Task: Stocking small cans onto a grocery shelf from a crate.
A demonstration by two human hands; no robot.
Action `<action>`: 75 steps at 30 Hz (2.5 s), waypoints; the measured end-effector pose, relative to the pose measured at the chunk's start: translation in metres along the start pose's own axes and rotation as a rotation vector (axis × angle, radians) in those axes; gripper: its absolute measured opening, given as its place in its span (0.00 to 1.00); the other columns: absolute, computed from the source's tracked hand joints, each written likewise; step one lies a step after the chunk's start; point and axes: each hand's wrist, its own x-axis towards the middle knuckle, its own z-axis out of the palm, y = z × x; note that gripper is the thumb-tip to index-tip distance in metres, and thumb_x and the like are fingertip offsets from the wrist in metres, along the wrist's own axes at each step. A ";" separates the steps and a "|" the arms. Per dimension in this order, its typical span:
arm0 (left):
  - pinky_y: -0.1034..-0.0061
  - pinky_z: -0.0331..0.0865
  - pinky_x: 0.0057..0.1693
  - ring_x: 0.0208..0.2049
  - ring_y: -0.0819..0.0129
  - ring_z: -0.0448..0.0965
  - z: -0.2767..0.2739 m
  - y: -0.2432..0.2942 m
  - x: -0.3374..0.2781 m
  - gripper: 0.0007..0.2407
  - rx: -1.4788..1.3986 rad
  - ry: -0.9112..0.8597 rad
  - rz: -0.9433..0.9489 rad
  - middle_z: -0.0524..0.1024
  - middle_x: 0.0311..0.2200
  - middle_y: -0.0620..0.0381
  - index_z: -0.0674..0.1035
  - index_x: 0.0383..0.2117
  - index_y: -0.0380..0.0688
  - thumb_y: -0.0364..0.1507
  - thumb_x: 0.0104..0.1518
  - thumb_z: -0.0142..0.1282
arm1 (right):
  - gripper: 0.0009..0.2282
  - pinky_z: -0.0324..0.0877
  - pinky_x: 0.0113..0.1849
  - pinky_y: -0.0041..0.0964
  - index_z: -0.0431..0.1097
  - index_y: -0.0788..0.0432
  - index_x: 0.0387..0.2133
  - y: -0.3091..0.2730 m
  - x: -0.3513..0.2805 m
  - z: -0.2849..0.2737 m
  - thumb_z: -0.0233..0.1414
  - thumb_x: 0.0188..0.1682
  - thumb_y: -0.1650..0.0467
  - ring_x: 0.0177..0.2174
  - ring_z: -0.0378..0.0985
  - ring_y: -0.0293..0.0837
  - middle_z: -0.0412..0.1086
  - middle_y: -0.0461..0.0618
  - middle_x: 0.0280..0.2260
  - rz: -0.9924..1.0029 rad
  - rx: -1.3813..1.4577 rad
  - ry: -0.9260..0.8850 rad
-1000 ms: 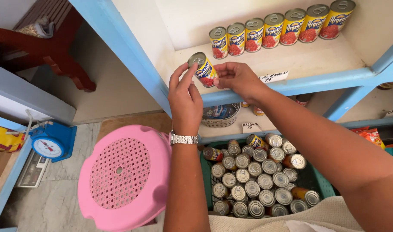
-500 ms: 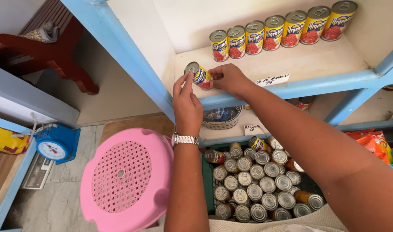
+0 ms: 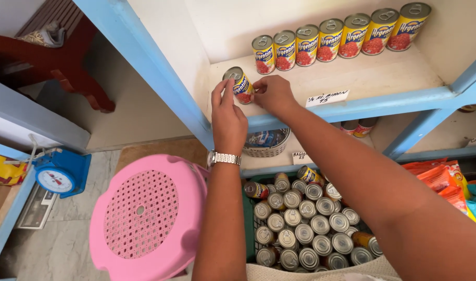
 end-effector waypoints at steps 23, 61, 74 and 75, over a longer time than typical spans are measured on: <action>0.65 0.71 0.61 0.60 0.50 0.73 0.031 -0.044 0.041 0.25 0.017 -0.090 0.064 0.67 0.62 0.48 0.72 0.59 0.40 0.11 0.52 0.47 | 0.13 0.71 0.29 0.33 0.76 0.63 0.44 -0.018 0.010 0.004 0.54 0.46 0.76 0.25 0.77 0.37 0.76 0.47 0.26 0.172 0.019 -0.007; 0.69 0.75 0.55 0.55 0.52 0.75 0.062 -0.079 0.081 0.28 -0.053 -0.115 0.152 0.66 0.61 0.48 0.71 0.60 0.40 0.09 0.49 0.47 | 0.36 0.72 0.42 0.36 0.58 0.47 0.67 -0.007 0.018 0.005 0.49 0.38 0.78 0.43 0.78 0.42 0.71 0.53 0.57 0.012 -0.225 -0.074; 0.72 0.79 0.57 0.58 0.52 0.76 0.073 -0.085 0.079 0.25 -0.164 -0.060 0.158 0.67 0.60 0.48 0.73 0.59 0.40 0.11 0.51 0.51 | 0.36 0.74 0.33 0.38 0.57 0.44 0.67 -0.036 0.001 -0.002 0.45 0.38 0.78 0.28 0.80 0.41 0.76 0.53 0.44 0.203 -0.126 -0.076; 0.72 0.79 0.57 0.58 0.53 0.76 0.073 -0.084 0.081 0.25 -0.199 -0.058 0.155 0.67 0.60 0.48 0.73 0.59 0.40 0.11 0.52 0.51 | 0.36 0.74 0.33 0.37 0.57 0.44 0.67 -0.040 0.002 -0.004 0.46 0.39 0.77 0.27 0.79 0.41 0.79 0.55 0.40 0.211 -0.093 -0.078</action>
